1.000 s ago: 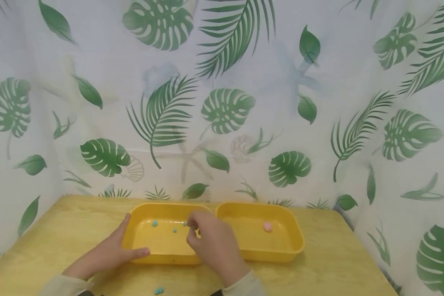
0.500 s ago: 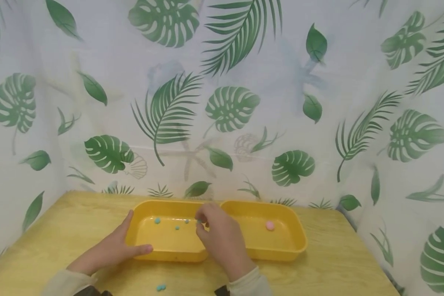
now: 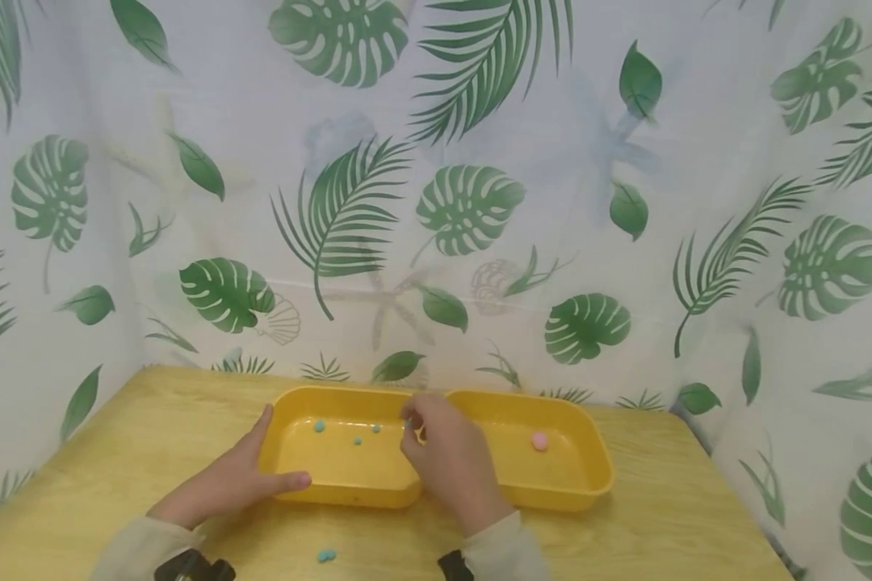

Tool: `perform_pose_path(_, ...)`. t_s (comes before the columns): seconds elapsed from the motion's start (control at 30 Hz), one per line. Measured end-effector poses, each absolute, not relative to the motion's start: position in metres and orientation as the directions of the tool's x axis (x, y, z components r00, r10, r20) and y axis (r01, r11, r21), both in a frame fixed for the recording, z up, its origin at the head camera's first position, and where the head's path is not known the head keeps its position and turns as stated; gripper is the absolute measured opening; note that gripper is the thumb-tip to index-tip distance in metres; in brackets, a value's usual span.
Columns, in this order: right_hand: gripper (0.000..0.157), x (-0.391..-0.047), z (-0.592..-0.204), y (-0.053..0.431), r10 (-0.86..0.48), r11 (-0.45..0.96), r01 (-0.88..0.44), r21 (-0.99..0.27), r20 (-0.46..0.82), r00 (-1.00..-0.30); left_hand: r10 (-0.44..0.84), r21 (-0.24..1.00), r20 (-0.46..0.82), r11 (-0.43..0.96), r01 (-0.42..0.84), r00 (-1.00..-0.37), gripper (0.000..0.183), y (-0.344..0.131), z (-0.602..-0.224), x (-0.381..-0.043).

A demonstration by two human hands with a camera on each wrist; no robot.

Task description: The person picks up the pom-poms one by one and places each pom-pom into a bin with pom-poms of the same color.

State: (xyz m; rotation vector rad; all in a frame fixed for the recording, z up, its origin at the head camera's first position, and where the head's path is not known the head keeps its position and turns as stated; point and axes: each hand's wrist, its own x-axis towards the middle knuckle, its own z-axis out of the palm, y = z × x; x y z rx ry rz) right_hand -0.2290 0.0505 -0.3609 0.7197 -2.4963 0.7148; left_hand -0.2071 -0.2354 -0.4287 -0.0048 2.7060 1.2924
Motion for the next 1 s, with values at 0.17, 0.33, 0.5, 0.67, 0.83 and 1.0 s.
perform_pose_path(0.17, 0.013, -0.234, -0.354, 0.051, -0.378, 0.748, -0.58, -0.322, 0.51, -0.772, 0.066, 0.775, -0.129, 0.63, -0.059, -0.989, 0.133, -0.234, -0.428, -0.207)
perform_pose_path(0.33, 0.012, -0.244, -0.341, 0.045, -0.419, 0.768, -0.582, -0.267, 0.478, -0.772, 0.076, 0.775, -0.118, 0.631, -0.044, -0.99, 0.131, -0.235, -0.426, -0.206)
perform_pose_path(0.5, 0.008, -0.256, -0.327, 0.032, -0.473, 0.776, -0.592, -0.218, 0.418, -0.775, 0.08, 0.775, -0.115, 0.63, -0.039, -0.99, 0.13, -0.235, -0.425, -0.205)
perform_pose_path(0.67, 0.008, -0.277, -0.318, 0.012, -0.567, 0.759, -0.632, -0.159, 0.318, -0.76, 0.081, 0.784, -0.114, 0.619, -0.039, -0.99, 0.13, -0.236, -0.423, -0.206)
perform_pose_path(0.83, 0.008, -0.3, -0.32, -0.008, -0.623, 0.762, -0.641, -0.094, 0.163, -0.765, 0.077, 0.79, -0.111, 0.611, -0.041, -0.991, 0.131, -0.238, -0.426, -0.208)
perform_pose_path(1.0, 0.014, -0.32, -0.335, -0.024, -0.66, 0.751, -0.66, 0.02, 0.023, -0.751, 0.071, 0.787, -0.114, 0.615, -0.046, -0.991, 0.13, -0.236, -0.431, -0.208)
